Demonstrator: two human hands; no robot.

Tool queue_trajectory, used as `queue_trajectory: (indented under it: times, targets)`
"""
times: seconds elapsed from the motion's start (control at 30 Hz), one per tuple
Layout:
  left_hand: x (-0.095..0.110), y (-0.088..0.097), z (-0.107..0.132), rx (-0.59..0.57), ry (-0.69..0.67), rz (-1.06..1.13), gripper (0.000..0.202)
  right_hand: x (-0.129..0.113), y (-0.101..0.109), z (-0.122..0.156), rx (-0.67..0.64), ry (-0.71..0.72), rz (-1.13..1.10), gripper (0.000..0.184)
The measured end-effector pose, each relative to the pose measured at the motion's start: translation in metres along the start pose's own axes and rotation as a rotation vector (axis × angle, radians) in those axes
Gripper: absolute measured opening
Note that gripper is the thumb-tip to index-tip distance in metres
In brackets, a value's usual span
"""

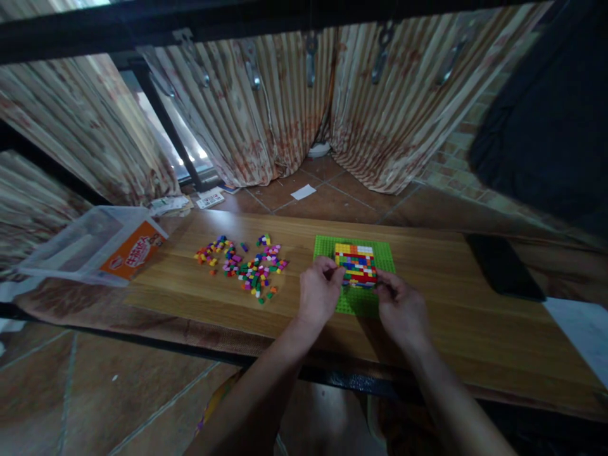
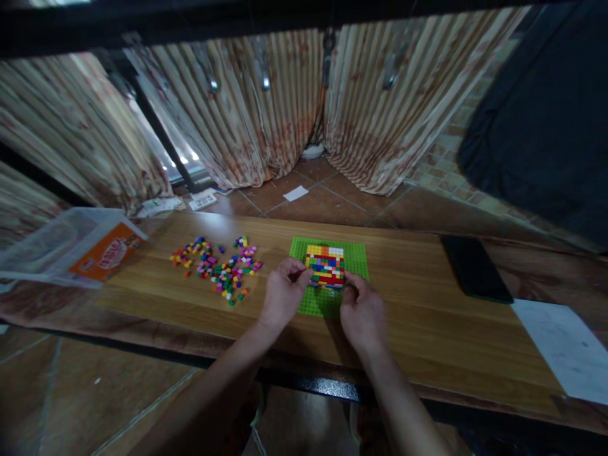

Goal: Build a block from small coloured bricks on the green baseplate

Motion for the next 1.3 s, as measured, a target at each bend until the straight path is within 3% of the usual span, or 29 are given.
queue_trajectory:
  times: [0.23, 0.33, 0.43, 0.5, 0.67, 0.8, 1.07, 1.17, 1.3]
  targets:
    - [-0.002, -0.005, 0.002, -0.011, -0.018, 0.034, 0.01, -0.004, 0.002, -0.002, 0.001, 0.017, 0.113, 0.038]
    - [0.002, 0.002, -0.001, -0.03, -0.073, -0.016, 0.013, -0.007, 0.004, -0.003, 0.018, 0.061, 0.147, 0.037]
    - [0.002, 0.029, -0.009, -0.076, -0.176, -0.113, 0.023, -0.007, 0.004, -0.005, 0.018, 0.071, 0.145, 0.035]
    - [-0.005, 0.053, -0.015, -0.175, -0.25, -0.148, 0.022, -0.006, 0.005, -0.006, 0.021, 0.063, 0.132, 0.034]
    - [-0.055, 0.113, -0.028, -0.295, -0.15, -0.229, 0.013, -0.008, 0.006, -0.008, 0.036, 0.067, 0.134, 0.035]
    - [-0.07, 0.118, -0.023, -0.385, -0.121, -0.325, 0.009, -0.009, 0.006, -0.009, 0.03, 0.045, 0.154, 0.035]
    - [-0.076, 0.141, -0.027, -0.258, -0.104, -0.475, 0.012, -0.006, 0.007, -0.01, 0.025, 0.018, 0.156, 0.035]
    - [-0.082, 0.153, -0.03, -0.156, -0.048, -0.51, 0.016, -0.008, 0.007, -0.009, 0.03, 0.041, 0.138, 0.035]
    - [-0.076, 0.153, -0.036, -0.04, -0.038, -0.604, 0.022, -0.011, 0.007, -0.009, 0.028, 0.035, 0.165, 0.036]
Point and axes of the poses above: each hand's wrist, its own z-axis away from the middle knuckle, its own y-axis out of the back of the hand, x = y × z, the point moved 9 cm from there along -z, towards the middle knuckle, and after that the axes turned 15 degrees about -z, right-handed, at the moved point
